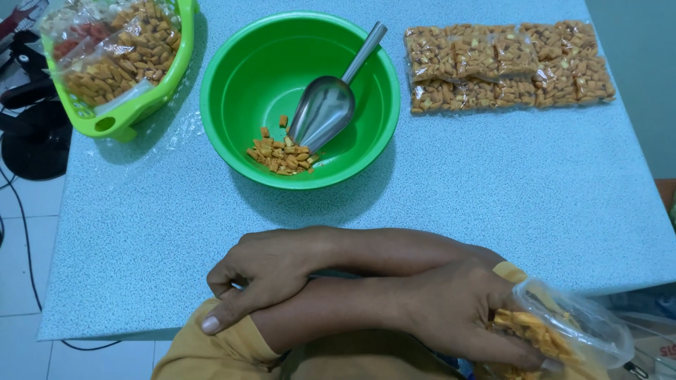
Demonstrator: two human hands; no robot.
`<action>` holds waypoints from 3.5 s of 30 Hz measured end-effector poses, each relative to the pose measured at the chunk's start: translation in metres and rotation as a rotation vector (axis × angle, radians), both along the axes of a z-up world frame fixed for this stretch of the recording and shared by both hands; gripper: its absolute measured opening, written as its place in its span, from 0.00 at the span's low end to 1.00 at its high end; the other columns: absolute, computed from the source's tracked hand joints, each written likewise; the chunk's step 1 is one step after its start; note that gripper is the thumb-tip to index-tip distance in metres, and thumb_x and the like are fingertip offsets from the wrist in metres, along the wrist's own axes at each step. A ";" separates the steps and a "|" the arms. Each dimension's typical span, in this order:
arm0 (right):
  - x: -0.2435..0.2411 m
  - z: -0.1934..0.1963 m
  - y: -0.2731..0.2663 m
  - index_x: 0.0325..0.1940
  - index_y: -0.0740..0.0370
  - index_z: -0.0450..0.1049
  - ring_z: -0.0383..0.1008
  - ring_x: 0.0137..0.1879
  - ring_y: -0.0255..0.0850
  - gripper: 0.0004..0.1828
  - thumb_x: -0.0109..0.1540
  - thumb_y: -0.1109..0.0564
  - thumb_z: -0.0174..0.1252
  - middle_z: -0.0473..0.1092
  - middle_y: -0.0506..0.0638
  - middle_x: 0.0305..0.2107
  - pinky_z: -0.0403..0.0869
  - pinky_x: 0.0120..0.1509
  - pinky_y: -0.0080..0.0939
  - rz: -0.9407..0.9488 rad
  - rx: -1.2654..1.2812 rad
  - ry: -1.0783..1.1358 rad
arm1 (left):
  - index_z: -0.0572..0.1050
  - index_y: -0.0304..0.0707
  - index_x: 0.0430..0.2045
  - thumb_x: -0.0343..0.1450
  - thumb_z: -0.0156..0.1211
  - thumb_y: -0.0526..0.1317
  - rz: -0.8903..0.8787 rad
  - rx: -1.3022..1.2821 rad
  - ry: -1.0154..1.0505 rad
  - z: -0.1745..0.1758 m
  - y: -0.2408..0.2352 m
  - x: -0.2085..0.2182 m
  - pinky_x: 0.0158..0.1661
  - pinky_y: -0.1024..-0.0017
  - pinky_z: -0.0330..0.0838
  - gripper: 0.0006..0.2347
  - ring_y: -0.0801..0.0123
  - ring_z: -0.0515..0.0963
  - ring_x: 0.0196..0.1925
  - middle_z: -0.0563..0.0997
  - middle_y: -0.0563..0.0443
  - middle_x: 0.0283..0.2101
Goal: Scooping small snacks from a bowl into individual plastic bags using a metal scoop
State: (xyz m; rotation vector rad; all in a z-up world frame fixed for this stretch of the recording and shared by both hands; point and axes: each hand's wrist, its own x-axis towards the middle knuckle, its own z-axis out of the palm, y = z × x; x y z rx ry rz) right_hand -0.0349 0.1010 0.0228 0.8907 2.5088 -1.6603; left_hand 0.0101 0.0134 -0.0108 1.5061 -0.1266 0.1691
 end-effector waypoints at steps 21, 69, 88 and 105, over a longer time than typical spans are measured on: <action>-0.009 -0.013 0.005 0.36 0.50 0.73 0.67 0.36 0.35 0.29 0.49 0.26 0.51 0.70 0.42 0.28 0.66 0.41 0.36 -0.144 -0.230 -0.081 | 0.81 0.50 0.48 0.72 0.62 0.51 0.083 0.094 -0.145 -0.028 -0.007 0.014 0.48 0.77 0.82 0.14 0.81 0.85 0.42 0.89 0.59 0.43; 0.070 -0.018 0.036 0.34 0.50 0.70 0.67 0.30 0.39 0.23 0.66 0.31 0.54 0.71 0.43 0.25 0.63 0.36 0.46 -0.215 0.142 -0.588 | 0.81 0.46 0.45 0.70 0.65 0.48 0.261 0.202 -0.156 -0.005 0.043 -0.020 0.44 0.73 0.77 0.12 0.83 0.78 0.45 0.85 0.61 0.38; 0.123 0.030 0.028 0.45 0.50 0.86 0.83 0.46 0.58 0.14 0.60 0.51 0.58 0.83 0.56 0.33 0.77 0.50 0.52 -0.404 0.169 -0.754 | 0.83 0.33 0.28 0.70 0.70 0.35 0.564 -0.073 -0.227 -0.072 0.131 -0.097 0.35 0.71 0.78 0.04 0.72 0.82 0.34 0.85 0.43 0.28; 0.144 0.048 0.017 0.56 0.43 0.79 0.82 0.36 0.40 0.18 0.62 0.45 0.62 0.81 0.42 0.42 0.75 0.38 0.48 -0.347 0.471 -0.449 | 0.82 0.49 0.20 0.70 0.66 0.46 0.634 0.500 -0.001 -0.061 0.141 -0.101 0.27 0.74 0.72 0.09 0.78 0.84 0.24 0.85 0.60 0.24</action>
